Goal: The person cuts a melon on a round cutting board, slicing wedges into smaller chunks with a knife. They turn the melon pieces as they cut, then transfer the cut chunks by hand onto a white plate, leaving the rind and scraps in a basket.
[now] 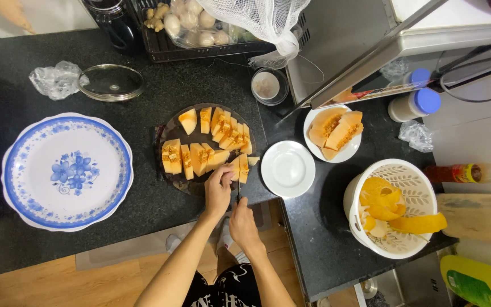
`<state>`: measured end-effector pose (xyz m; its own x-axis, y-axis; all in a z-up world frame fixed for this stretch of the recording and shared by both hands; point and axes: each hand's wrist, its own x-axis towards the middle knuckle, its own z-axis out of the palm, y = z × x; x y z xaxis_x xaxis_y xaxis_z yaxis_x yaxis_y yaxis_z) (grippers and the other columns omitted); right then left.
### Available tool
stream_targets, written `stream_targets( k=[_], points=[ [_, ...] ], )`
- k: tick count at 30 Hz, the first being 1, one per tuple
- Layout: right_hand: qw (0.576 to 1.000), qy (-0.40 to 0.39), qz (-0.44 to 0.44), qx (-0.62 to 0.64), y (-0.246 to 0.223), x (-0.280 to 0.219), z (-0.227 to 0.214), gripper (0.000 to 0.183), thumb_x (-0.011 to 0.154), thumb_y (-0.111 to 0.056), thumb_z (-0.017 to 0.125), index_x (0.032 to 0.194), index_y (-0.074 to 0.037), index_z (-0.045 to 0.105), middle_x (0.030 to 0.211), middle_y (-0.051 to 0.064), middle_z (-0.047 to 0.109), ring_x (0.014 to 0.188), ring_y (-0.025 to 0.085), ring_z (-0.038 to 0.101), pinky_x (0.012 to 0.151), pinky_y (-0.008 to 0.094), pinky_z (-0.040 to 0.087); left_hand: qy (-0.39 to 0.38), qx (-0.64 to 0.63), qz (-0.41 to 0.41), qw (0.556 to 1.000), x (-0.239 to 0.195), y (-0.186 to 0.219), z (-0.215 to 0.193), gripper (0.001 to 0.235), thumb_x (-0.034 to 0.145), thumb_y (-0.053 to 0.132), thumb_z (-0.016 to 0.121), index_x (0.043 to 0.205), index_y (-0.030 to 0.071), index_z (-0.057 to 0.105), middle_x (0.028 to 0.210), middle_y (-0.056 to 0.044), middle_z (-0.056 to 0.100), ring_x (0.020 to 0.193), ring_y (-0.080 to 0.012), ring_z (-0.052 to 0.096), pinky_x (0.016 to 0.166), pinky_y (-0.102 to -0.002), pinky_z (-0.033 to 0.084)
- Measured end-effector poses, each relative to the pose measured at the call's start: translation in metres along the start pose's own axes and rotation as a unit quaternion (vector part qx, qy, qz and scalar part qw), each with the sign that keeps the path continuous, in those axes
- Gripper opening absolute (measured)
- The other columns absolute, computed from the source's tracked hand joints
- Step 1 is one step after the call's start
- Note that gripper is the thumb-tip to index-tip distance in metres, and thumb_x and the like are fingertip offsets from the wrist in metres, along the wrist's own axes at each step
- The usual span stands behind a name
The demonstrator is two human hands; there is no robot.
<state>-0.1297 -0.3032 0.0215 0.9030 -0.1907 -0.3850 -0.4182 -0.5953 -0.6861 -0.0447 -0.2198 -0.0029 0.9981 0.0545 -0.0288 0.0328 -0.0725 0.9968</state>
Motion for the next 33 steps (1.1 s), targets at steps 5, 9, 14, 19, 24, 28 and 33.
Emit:
stream_targets(
  k=[5,9,14,19,24,28,33],
  points=[
    [0.999,-0.006,-0.031,0.042,0.028,0.016,0.018,0.026,0.105,-0.020,0.043,0.103,0.006,0.041,0.088,0.040,0.064,0.089,0.060,0.058,0.072,0.064,0.044,-0.016,-0.002,0.076,0.997,-0.002,-0.006,0.003,0.012,0.097,-0.005,0.059,0.107,-0.003,0.065,0.115,-0.016,0.073,0.099,-0.0276,0.075,0.084,-0.034,0.063],
    [0.993,-0.017,-0.007,0.120,0.019,0.019,0.012,0.028,0.105,-0.022,0.045,0.101,0.005,0.042,0.088,0.036,0.065,0.087,0.058,0.061,0.072,0.059,0.048,-0.033,0.091,0.070,0.993,0.001,0.014,-0.005,0.022,0.096,0.002,0.064,0.118,-0.001,0.065,0.113,-0.019,0.071,0.102,-0.0372,0.070,0.086,-0.041,0.056],
    [0.996,-0.017,-0.002,0.087,0.016,0.024,0.004,0.027,0.104,-0.023,0.048,0.103,0.003,0.044,0.085,0.037,0.064,0.087,0.057,0.061,0.069,0.057,0.048,-0.046,0.174,0.160,0.971,-0.006,0.021,-0.015,0.032,0.094,0.007,0.069,0.124,0.000,0.061,0.121,-0.021,0.064,0.114,-0.0421,0.060,0.096,-0.048,0.049],
    [0.996,0.027,-0.039,0.077,0.016,-0.016,-0.035,0.024,0.104,-0.023,0.052,0.103,0.001,0.051,0.081,0.036,0.065,0.085,0.056,0.059,0.064,0.058,0.045,-0.027,0.207,0.166,0.964,-0.002,0.017,-0.015,0.032,0.095,0.008,0.070,0.125,0.002,0.061,0.119,-0.019,0.063,0.112,-0.0409,0.060,0.095,-0.047,0.050],
    [0.992,0.119,0.029,0.001,0.008,0.005,-0.070,0.035,0.098,-0.027,0.071,0.100,0.003,0.054,0.091,0.027,0.063,0.082,0.043,0.062,0.075,0.048,0.051,-0.005,0.149,0.145,0.978,0.001,0.021,-0.013,0.030,0.094,0.006,0.070,0.122,0.003,0.061,0.118,-0.018,0.064,0.109,-0.0376,0.063,0.090,-0.042,0.053],
    [0.927,0.247,-0.276,-0.064,-0.003,0.047,-0.081,0.076,0.068,-0.020,0.085,0.123,0.014,0.046,0.122,0.033,0.054,0.109,0.050,0.052,0.091,0.051,0.045,-0.001,0.171,0.162,0.972,0.004,0.014,-0.013,0.028,0.092,0.006,0.072,0.119,0.003,0.062,0.115,-0.018,0.065,0.108,-0.0389,0.063,0.090,-0.043,0.052],
    [0.964,0.136,-0.204,-0.104,0.017,0.079,-0.073,0.066,0.070,-0.007,0.081,0.125,0.007,0.048,0.118,0.025,0.058,0.110,0.046,0.053,0.096,0.049,0.046,-0.008,0.182,0.129,0.975,0.007,0.009,-0.013,0.028,0.092,0.009,0.073,0.118,0.002,0.063,0.113,-0.019,0.065,0.106,-0.0386,0.063,0.089,-0.043,0.052]
  ],
)
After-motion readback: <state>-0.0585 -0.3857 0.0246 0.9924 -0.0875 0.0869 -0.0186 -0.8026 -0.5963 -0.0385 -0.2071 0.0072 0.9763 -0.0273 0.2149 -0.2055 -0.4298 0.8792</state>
